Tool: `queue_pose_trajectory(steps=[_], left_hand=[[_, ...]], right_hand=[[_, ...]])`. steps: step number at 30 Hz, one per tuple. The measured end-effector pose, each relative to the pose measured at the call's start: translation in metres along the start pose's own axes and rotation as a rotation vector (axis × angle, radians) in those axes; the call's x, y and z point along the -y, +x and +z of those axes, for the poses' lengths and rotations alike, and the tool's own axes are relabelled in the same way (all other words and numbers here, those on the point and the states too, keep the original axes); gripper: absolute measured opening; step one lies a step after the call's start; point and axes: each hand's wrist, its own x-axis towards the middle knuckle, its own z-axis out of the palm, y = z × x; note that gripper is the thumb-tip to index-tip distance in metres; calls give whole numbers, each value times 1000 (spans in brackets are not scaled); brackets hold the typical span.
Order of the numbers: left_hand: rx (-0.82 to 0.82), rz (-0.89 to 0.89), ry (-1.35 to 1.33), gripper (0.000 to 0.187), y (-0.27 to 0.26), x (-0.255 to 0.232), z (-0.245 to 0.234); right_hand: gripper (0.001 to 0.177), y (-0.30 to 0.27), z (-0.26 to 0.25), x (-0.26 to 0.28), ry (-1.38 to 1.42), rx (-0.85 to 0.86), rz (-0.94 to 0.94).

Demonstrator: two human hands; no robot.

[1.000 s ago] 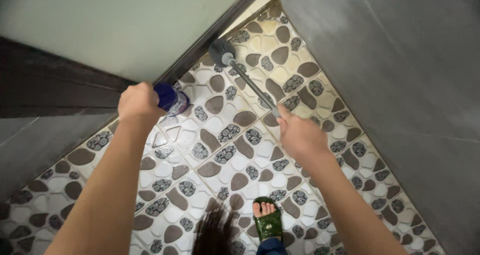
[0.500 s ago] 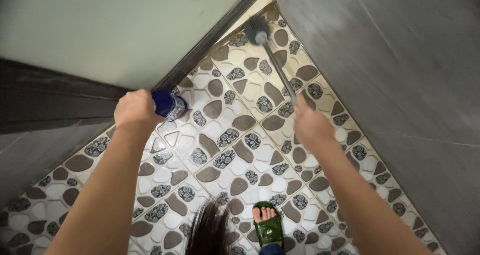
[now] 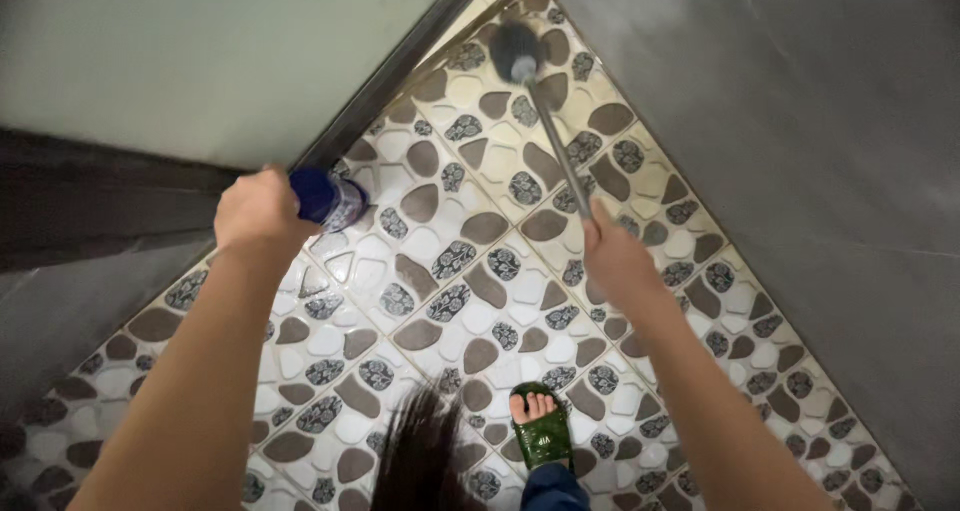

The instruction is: The person sprays a cleaning solution onto a tiled floor and scrubs the area with a long-handled brush. They briefly open a door to access a corner, then continue scrubbing the floor while holding the spray bottle.

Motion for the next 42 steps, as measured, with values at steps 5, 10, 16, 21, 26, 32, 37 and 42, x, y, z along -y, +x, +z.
queue_pose_trajectory(steps=[5, 10, 16, 21, 26, 32, 37, 42], left_hand=[[5, 22, 17, 63, -3, -3, -7], [0, 44, 27, 63, -6, -2, -9], [-18, 81, 40, 66, -9, -3, -13], [4, 57, 44, 65, -11, -2, -14], [26, 24, 67, 66, -12, -4, -15], [27, 16, 49, 66, -10, -6, -16], [38, 27, 47, 63, -14, -6, -20], [45, 19, 32, 65, -17, -8, -25]], right_hand=[[52, -56, 11, -36, -14, 38, 53], [52, -38, 13, -22, 25, 21, 64], [50, 27, -14, 36, 27, -18, 28], [53, 34, -18, 36, 122, 123, 220], [53, -26, 13, -19, 109, 44, 85], [53, -99, 37, -49, 45, 136, 209], [49, -71, 37, -28, 82, 50, 117], [51, 6, 30, 9, 111, 49, 82]])
